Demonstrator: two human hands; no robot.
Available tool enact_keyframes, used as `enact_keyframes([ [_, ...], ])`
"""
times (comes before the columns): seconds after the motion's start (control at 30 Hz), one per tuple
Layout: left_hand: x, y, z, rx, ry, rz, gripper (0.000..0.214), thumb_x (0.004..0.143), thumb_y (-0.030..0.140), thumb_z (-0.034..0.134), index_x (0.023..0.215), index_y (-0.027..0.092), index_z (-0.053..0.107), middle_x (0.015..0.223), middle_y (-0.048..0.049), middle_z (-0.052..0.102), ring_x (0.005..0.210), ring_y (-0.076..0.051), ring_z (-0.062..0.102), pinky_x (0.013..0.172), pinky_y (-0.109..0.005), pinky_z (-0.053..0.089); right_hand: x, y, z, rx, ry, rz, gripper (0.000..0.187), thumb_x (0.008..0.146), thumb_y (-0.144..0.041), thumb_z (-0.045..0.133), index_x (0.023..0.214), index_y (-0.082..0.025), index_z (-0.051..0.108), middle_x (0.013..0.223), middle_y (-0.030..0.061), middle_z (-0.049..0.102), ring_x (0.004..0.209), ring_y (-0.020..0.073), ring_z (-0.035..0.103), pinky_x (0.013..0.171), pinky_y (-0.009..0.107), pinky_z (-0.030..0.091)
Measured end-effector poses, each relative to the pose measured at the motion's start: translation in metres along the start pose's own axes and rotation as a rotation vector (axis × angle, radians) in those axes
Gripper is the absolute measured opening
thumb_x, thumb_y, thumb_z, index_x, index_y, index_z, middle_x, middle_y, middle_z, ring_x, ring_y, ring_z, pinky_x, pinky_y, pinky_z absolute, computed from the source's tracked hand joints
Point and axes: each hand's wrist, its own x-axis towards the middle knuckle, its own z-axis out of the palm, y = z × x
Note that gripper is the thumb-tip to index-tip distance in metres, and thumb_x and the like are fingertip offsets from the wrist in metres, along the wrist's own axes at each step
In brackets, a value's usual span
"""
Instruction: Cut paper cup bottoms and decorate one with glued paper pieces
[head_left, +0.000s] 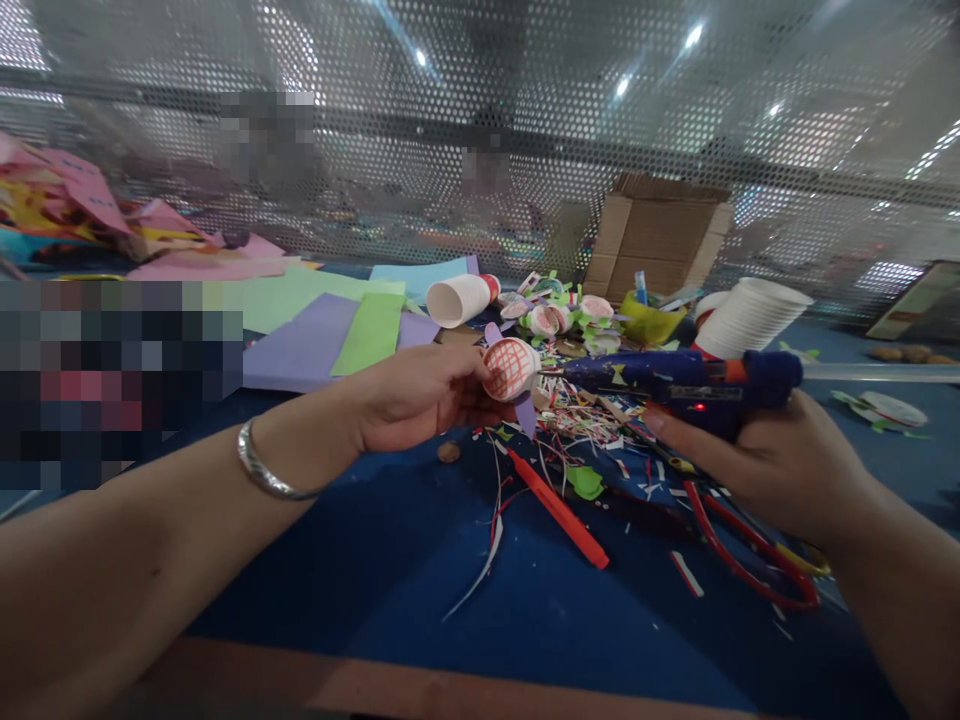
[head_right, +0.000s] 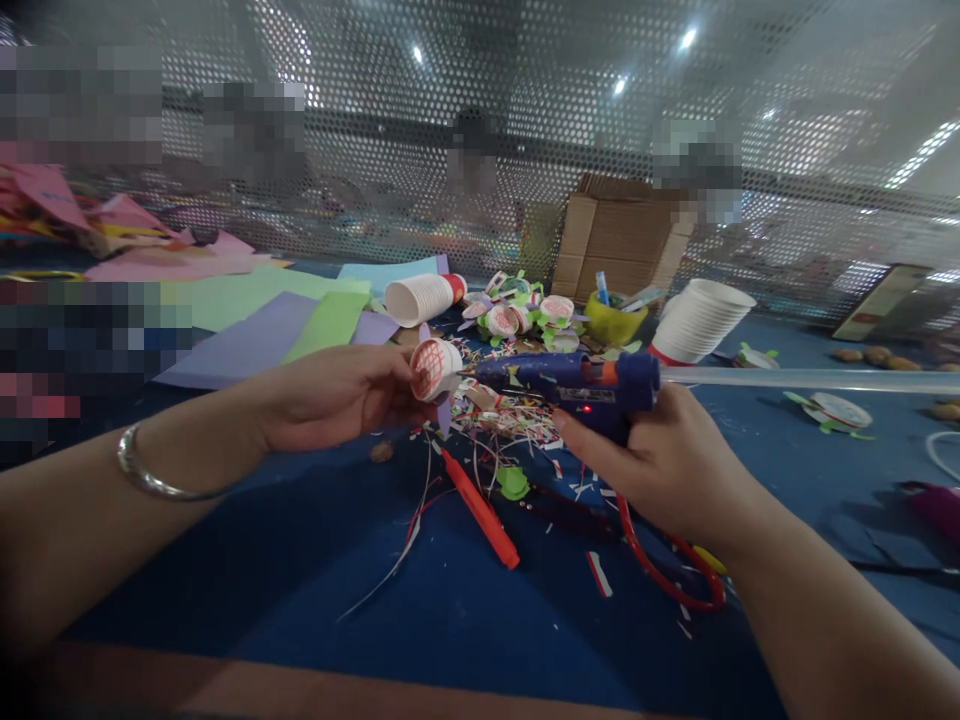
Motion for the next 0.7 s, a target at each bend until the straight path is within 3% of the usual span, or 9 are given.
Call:
enact_keyframes([
  [0.27,0.0001,0.0033,0.0067,-0.035,0.072,-0.093,0.023,0.085,0.003,0.046,0.07,0.014,0.058,0.068,-0.002,0.061,0.063,-0.011,0.062,0.061,-0.019,0.05,0.0001,0.0014,0.0009,-0.096,0.014,-0.061,0.04,0.095,-0.042,0.056,0.066,-0.02,0.073,0.06,0.003,0.074,0.052,0.0226,0.068,0.053,0.035,0.052],
  [0.47,0.0002,0.0022,0.0041,-0.052,0.046,-0.138,0.015,0.084,0.008,0.051,0.074,0.015,0.059,0.069,-0.0016,0.061,0.063,-0.013,0.062,0.049,-0.018,0.042,-0.0003,0.0006,-0.0013,-0.12,0.039,-0.092,0.039,0.094,-0.04,0.056,0.064,-0.021,0.072,0.057,0.0027,0.072,0.048,0.0211,0.065,0.05,0.033,0.05],
  [0.7,-0.001,0.004,0.0076,-0.051,0.053,-0.128,0.016,0.083,0.006,0.053,0.072,0.016,0.058,0.068,0.0,0.061,0.061,-0.012,0.061,0.05,-0.018,0.044,-0.0023,0.0014,-0.003,-0.173,0.034,-0.094,0.048,0.095,-0.041,0.054,0.053,-0.021,0.068,0.048,0.0025,0.067,0.043,0.02,0.063,0.043,0.03,0.046],
])
